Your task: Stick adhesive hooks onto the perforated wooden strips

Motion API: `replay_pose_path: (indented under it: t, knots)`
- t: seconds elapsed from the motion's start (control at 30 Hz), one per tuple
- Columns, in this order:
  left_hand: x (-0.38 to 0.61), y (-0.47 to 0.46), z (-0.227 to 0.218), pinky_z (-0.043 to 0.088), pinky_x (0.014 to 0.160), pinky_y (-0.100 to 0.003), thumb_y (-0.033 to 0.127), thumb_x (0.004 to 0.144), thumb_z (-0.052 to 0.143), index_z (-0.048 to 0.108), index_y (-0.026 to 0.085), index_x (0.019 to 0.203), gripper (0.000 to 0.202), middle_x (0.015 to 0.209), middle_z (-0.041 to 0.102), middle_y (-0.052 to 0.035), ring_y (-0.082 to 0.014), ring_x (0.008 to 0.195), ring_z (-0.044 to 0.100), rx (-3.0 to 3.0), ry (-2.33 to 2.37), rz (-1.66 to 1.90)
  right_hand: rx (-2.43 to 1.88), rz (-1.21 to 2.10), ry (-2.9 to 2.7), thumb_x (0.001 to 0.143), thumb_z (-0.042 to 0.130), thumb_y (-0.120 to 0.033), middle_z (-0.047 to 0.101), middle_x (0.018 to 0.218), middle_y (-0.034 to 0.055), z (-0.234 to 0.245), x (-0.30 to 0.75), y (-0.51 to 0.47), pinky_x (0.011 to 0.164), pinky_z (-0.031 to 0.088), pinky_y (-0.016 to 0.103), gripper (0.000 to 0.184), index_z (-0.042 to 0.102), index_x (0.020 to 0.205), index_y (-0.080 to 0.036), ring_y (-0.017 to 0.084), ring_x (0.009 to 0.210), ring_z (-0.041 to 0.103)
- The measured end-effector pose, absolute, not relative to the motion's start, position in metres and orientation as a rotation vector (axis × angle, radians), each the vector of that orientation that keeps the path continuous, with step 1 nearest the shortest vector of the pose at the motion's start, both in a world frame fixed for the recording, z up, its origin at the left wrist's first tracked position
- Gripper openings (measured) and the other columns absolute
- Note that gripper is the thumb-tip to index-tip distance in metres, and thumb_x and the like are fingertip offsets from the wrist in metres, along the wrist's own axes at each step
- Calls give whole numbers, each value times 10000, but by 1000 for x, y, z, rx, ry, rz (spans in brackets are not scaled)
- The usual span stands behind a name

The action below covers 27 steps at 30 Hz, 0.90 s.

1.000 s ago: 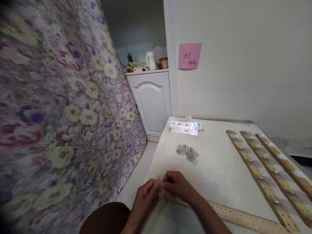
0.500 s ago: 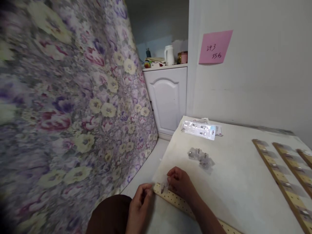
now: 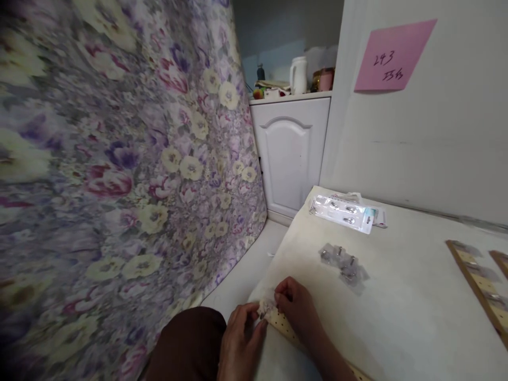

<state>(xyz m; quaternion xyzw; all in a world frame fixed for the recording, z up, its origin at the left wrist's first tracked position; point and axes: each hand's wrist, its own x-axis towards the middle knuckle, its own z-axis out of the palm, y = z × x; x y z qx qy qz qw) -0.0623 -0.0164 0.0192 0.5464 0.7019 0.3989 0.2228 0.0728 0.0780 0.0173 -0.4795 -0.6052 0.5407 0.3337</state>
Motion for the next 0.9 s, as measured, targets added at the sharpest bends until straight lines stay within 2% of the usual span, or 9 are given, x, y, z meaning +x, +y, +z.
replay_pose_path:
  t: [0.17, 0.4, 0.9]
  knots:
    - [-63, -18, 18, 461, 843, -363, 253, 853, 512, 581, 227, 1024, 186, 947, 602, -47, -211, 923, 569, 1499, 1915, 1115, -1333, 1299, -1631, 696, 537, -200, 570, 599, -25, 16, 71, 76, 532, 393, 220, 17, 548, 695, -188, 127, 568, 524]
    - [-66, -16, 16, 451, 861, -362, 267, 871, 492, 579, 224, 1076, 227, 995, 597, -61, -217, 949, 570, 1459, 1905, 1121, -1307, 1379, -1560, 694, 536, -205, 546, 562, -40, 21, 69, 75, 520, 397, 220, 29, 532, 669, -191, 120, 535, 513]
    - [-71, -8, 18, 451, 710, -282, 239, 826, 551, 649, 225, 907, 129, 836, 615, -17, -185, 749, 577, 1406, 1877, 1118, -1405, 1260, -1654, 681, 541, -214, 585, 576, -23, 14, 68, 79, 514, 393, 226, 23, 549, 674, -193, 130, 537, 534]
